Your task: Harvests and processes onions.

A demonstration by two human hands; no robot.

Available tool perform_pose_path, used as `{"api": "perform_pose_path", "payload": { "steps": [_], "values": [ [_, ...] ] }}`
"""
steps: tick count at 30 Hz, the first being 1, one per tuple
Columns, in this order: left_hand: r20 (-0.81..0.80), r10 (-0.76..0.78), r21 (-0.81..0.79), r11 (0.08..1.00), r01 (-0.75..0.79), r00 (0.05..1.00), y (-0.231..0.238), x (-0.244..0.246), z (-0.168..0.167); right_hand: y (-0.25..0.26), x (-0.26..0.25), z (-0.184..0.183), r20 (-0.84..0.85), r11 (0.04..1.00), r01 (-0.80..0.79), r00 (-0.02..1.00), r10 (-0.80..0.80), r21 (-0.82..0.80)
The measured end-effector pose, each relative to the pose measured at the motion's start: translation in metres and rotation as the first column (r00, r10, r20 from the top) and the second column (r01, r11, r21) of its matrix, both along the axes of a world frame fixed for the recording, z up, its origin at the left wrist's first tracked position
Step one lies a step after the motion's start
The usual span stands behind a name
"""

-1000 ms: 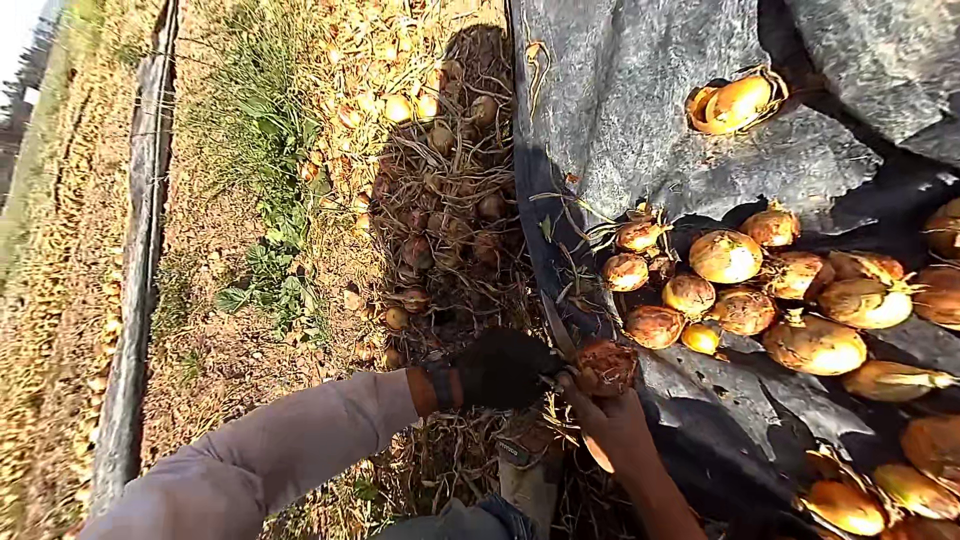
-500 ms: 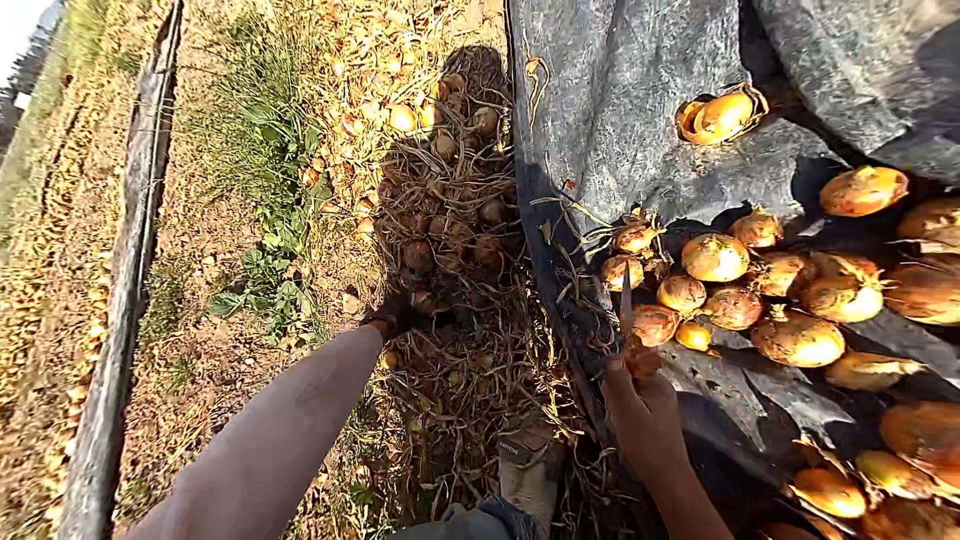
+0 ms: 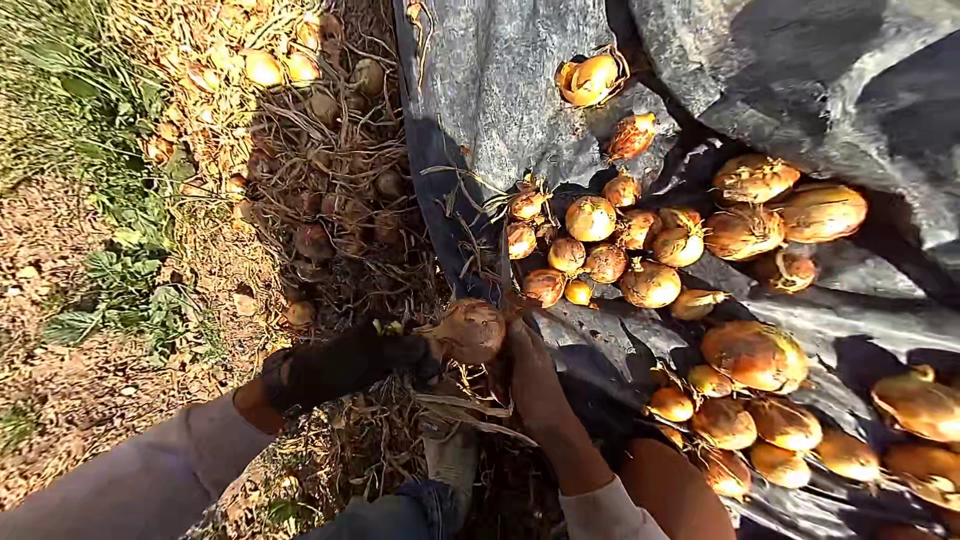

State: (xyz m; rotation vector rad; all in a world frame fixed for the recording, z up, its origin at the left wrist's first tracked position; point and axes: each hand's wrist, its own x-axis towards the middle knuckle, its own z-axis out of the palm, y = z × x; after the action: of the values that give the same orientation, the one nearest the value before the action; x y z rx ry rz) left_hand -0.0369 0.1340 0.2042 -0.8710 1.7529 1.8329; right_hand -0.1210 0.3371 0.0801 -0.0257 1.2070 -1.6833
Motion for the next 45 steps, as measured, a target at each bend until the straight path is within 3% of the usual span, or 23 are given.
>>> {"api": "perform_pose_path", "payload": {
  "steps": [3, 4, 6, 8, 9, 10, 13, 15, 17, 19, 20, 22, 24, 26, 28, 30, 31, 33, 36, 39, 41, 43, 45],
  "values": [
    [-0.004, -0.026, 0.067, 0.997, 0.026, 1.000, -0.009, -0.003, -0.002, 0.000, -0.004, 0.008, 0.052, 0.997, -0.004, 0.999, 0.009, -0.081],
    [-0.007, -0.043, -0.003, 0.999, 0.043, 0.999, -0.012, -0.005, -0.006, 0.001, -0.003, 0.009, 0.038, 0.995, -0.044, 0.998, 0.048, -0.090],
    [-0.092, -0.164, -0.317, 0.940, 0.128, 0.982, -0.029, -0.005, -0.021, -0.001, 0.003, 0.011, -0.053, 0.987, -0.144, 0.989, 0.140, -0.075],
    [-0.089, -0.420, -0.694, 0.677, 0.246, 0.903, -0.053, -0.006, -0.025, -0.004, 0.010, 0.009, -0.128, 0.984, -0.167, 0.979, 0.158, -0.056],
    [-0.054, -0.504, -0.787, 0.553, 0.274, 0.862, -0.057, -0.007, -0.019, -0.006, 0.013, 0.008, -0.126, 0.989, -0.144, 0.982, 0.141, -0.022],
    [-0.033, -0.539, -0.813, 0.504, 0.291, 0.841, -0.058, -0.008, -0.013, -0.008, 0.015, 0.006, -0.099, 0.992, -0.119, 0.988, 0.122, 0.038],
    [-0.047, -0.508, -0.704, 0.628, 0.333, 0.860, -0.036, 0.003, 0.004, -0.005, 0.018, -0.009, -0.025, 0.952, -0.244, 0.967, 0.253, 0.182],
    [0.010, -0.650, -0.679, 0.553, 0.482, 0.760, -0.012, 0.011, -0.004, -0.007, 0.026, -0.010, -0.104, 0.959, -0.248, 0.959, 0.263, 0.137],
    [0.073, -0.771, -0.661, 0.438, 0.609, 0.633, 0.008, 0.021, -0.030, -0.014, 0.037, -0.005, -0.190, 0.995, -0.075, 0.978, 0.087, 0.067],
    [0.135, -0.788, -0.626, 0.402, 0.668, 0.600, 0.008, 0.019, -0.048, -0.016, 0.042, -0.004, -0.287, 0.999, -0.014, 0.958, 0.023, 0.033],
    [0.185, -0.736, -0.610, 0.434, 0.664, 0.651, -0.001, 0.013, -0.049, -0.015, 0.042, -0.005, -0.329, 1.000, -0.004, 0.944, 0.008, 0.013],
    [0.321, -0.470, -0.628, 0.544, 0.556, 0.822, -0.040, -0.001, -0.053, -0.009, 0.034, -0.004, -0.374, 0.997, 0.071, 0.925, -0.067, -0.004],
    [0.445, -0.138, -0.733, 0.512, 0.448, 0.885, -0.102, 0.003, -0.071, -0.001, 0.013, -0.003, -0.361, 0.969, 0.246, 0.907, -0.219, 0.029],
    [0.590, 0.122, -0.752, 0.441, 0.489, 0.798, -0.166, 0.034, -0.092, 0.010, -0.013, -0.006, -0.286, 0.920, 0.386, 0.891, -0.352, 0.072],
    [0.676, 0.290, -0.712, 0.495, 0.499, 0.677, -0.202, 0.086, -0.114, 0.023, -0.031, -0.004, -0.242, 0.891, 0.449, 0.874, -0.421, 0.069],
    [0.668, 0.426, -0.700, 0.637, 0.322, 0.610, -0.211, 0.134, -0.143, 0.027, -0.032, -0.005, -0.234, 0.898, 0.437, 0.879, -0.416, 0.048],
    [0.611, 0.499, -0.713, 0.684, 0.153, 0.615, -0.206, 0.151, -0.158, 0.025, -0.029, -0.007, -0.232, 0.913, 0.405, 0.894, -0.384, 0.052],
    [0.448, 0.609, -0.757, 0.648, -0.084, 0.654, -0.187, 0.167, -0.179, 0.018, -0.018, -0.012, -0.246, 0.943, 0.323, 0.923, -0.295, 0.078],
    [0.283, 0.496, -0.738, 0.659, -0.143, 0.821, -0.166, 0.142, -0.182, 0.004, -0.003, -0.018, -0.315, 0.969, 0.201, 0.938, -0.147, 0.146],
    [0.132, 0.296, -0.543, 0.820, -0.181, 0.946, -0.127, 0.081, -0.149, 0.001, 0.007, -0.021, -0.400, 0.942, 0.046, 0.911, 0.096, 0.332],
    [0.018, 0.046, -0.383, 0.923, -0.035, 0.999, -0.090, 0.033, -0.102, -0.001, 0.010, -0.020, -0.413, 0.854, -0.082, 0.849, 0.330, 0.514],
    [-0.075, -0.339, -0.376, 0.881, 0.289, 0.938, -0.060, -0.005, -0.058, -0.002, 0.013, -0.019, -0.410, 0.780, -0.161, 0.777, 0.478, 0.605],
    [-0.127, -0.541, -0.458, 0.776, 0.435, 0.831, -0.049, -0.023, -0.033, 0.002, 0.018, -0.016, -0.500, 0.853, -0.067, 0.785, 0.365, 0.518]
  ]
}}
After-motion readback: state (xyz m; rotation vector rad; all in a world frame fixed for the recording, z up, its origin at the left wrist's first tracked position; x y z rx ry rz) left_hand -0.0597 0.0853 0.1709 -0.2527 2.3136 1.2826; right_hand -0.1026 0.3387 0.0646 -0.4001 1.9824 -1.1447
